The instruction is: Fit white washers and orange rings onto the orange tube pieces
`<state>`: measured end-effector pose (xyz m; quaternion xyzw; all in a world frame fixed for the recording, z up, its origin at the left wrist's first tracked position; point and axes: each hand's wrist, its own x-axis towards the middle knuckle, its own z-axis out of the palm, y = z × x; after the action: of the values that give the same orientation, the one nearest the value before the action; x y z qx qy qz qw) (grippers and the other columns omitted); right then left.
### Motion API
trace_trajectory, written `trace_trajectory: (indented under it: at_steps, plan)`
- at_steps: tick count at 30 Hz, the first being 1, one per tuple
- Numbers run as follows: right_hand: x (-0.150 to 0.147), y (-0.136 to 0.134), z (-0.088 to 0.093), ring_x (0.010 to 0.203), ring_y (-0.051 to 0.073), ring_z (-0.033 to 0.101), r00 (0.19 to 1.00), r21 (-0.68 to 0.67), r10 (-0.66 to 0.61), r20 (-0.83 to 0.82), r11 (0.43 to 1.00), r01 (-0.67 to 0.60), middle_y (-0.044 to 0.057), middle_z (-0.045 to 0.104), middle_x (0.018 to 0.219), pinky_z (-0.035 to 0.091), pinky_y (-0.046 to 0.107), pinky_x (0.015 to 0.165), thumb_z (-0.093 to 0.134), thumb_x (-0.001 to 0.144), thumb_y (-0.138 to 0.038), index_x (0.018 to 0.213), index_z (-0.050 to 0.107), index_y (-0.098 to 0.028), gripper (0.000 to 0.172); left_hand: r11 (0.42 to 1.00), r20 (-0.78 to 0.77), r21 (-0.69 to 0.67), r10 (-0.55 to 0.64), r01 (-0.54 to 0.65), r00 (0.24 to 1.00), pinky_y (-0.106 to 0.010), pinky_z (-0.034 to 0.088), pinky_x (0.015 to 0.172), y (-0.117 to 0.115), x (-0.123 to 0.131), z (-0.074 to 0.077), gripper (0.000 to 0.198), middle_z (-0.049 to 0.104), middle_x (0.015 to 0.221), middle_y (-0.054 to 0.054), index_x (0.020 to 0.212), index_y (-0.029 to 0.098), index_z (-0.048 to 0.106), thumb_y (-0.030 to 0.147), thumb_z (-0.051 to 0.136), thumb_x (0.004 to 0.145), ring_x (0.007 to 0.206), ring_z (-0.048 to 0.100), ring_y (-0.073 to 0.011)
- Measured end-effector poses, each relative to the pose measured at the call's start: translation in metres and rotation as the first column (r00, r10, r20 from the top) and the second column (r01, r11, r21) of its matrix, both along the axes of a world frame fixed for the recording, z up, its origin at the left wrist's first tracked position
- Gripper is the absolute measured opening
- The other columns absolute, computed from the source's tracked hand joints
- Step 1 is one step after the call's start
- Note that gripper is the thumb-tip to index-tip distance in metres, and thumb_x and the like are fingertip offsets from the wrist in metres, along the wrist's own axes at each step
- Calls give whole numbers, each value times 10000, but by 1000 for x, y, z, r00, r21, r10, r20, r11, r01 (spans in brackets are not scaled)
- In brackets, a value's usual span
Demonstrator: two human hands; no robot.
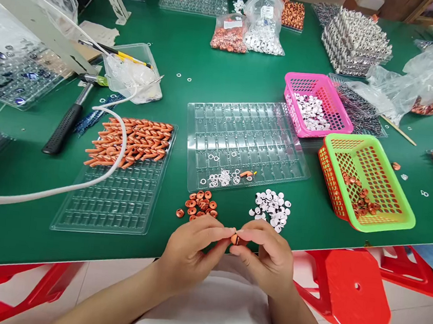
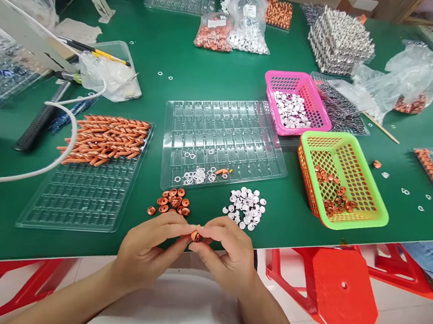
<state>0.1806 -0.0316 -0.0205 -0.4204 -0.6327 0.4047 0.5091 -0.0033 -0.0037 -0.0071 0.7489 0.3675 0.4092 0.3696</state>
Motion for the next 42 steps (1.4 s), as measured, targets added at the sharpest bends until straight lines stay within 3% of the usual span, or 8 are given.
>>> trace_trajectory:
  at_steps: [3,6,10,13,18,24,33,42]
  plan:
    - [1,0,2,832,151,632,998,53,-16,68,999,13,34,656,921,544,279,684,675,807,-20,1173,603,-284,457,926,121,-363,-63,104,991,-259,547,697,2,-1,7,216,726,859,-64,1035,181,679,97,572,867,755,671,-150]
    - [2,1,5,839,140,632,988,121,-10,155,993,-9,41,644,950,547,266,696,645,825,-10,1206,584,-283,473,725,256,-660,-25,194,966,-276,569,745,5,0,12,159,733,905,-72,985,159,690,182,662,830,813,695,-174]
    - [4,1,4,845,133,649,983,117,22,180,992,-44,37,651,969,554,247,696,648,838,-44,1197,590,-290,440,500,386,-822,137,272,912,-244,567,714,8,2,10,127,729,771,-22,842,156,690,194,762,744,730,692,-139]
    - [3,2,2,852,143,666,994,57,41,101,997,-46,26,673,953,568,266,713,675,838,-96,1169,607,-307,398,420,447,-841,183,342,875,-226,562,676,9,3,7,112,725,720,-15,816,150,694,201,766,746,680,682,-120]
    - [-2,1,-1,844,164,664,1000,-62,-18,-24,998,16,28,676,928,575,312,719,692,825,-99,1118,647,-314,367,431,457,-841,240,328,857,-217,562,638,9,4,4,133,725,723,-17,833,149,714,220,776,740,618,658,-101]
    - [-7,-2,-5,852,163,657,997,-74,-80,4,994,81,38,645,963,572,312,716,669,833,-75,1107,657,-313,363,486,397,-843,274,231,876,-224,579,665,8,7,7,123,747,778,-40,844,147,724,217,756,749,663,682,-120]
    - [-15,-1,1,827,168,654,976,79,-176,125,983,167,52,654,921,579,298,682,643,836,-51,1121,635,-267,358,553,354,-824,340,119,871,-185,594,681,6,13,11,69,754,789,-27,833,155,731,165,712,768,736,718,-131]
    - [-21,-3,-2,770,159,641,927,207,-252,278,958,198,61,649,887,559,266,612,635,835,-53,1133,604,-245,356,601,244,-799,368,-29,897,-251,623,663,6,16,12,97,757,780,-57,830,140,732,196,691,762,705,721,-172]
